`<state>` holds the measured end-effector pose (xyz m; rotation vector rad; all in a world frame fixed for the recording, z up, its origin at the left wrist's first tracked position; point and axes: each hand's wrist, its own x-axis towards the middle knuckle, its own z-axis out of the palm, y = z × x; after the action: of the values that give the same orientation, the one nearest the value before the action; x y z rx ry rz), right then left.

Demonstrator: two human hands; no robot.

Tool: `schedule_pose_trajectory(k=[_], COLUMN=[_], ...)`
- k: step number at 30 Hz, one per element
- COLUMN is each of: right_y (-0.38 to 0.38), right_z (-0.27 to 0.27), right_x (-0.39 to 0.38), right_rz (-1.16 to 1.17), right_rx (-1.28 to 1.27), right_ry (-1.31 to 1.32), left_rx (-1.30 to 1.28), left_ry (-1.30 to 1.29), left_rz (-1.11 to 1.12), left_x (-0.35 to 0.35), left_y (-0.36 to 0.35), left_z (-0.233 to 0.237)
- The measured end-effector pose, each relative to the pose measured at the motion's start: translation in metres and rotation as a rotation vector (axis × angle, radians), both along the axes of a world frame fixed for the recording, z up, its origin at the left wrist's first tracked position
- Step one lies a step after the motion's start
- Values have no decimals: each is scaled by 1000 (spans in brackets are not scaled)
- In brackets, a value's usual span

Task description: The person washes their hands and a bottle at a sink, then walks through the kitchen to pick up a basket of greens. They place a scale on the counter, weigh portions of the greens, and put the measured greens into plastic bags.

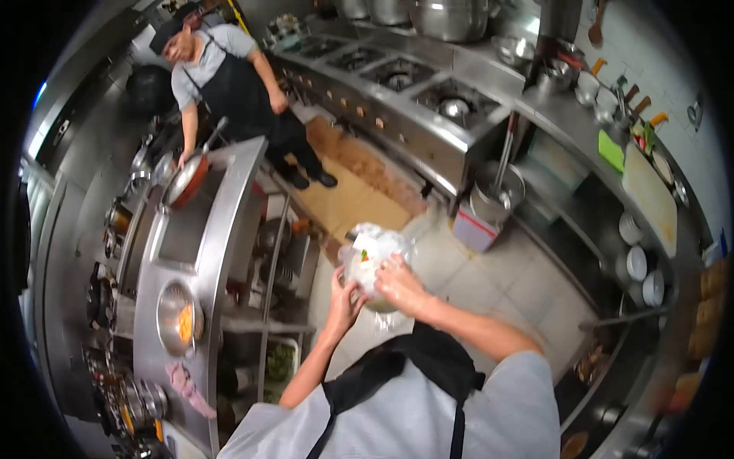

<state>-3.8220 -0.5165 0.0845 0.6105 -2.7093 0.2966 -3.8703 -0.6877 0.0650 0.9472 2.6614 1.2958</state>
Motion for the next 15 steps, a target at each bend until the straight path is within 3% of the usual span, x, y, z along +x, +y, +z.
schedule_pose_trajectory(k=[2, 4, 6, 8, 10, 12, 13, 15], right_y=[19, 40, 66, 91, 119, 142, 149, 154], right_z=[32, 65, 70, 51, -24, -102, -117, -141], right_x=[-36, -77, -117, -161, -214, -263, -291, -341], right_rz=[-35, -118, -174, -490, -541, -690, -688, -724], right_rx=[29, -368, -468, -833, -930, -1336, -1334, -1767], right_ry=[-11, 112, 158, 153, 175, -525, -520, -1207], left_rx=[-37, 3, 63, 132, 197, 268, 336, 400], left_ry=[145, 125, 26, -6, -30, -74, -125, -200], left_rz=[58, 71, 164, 229, 265, 280, 273, 241], left_x=[-41, -91, -127, -170, -211, -254, -278, -327], left_y=[16, 32, 43, 52, 62, 77, 85, 97], left_z=[8, 20, 34, 35, 42, 52, 57, 65])
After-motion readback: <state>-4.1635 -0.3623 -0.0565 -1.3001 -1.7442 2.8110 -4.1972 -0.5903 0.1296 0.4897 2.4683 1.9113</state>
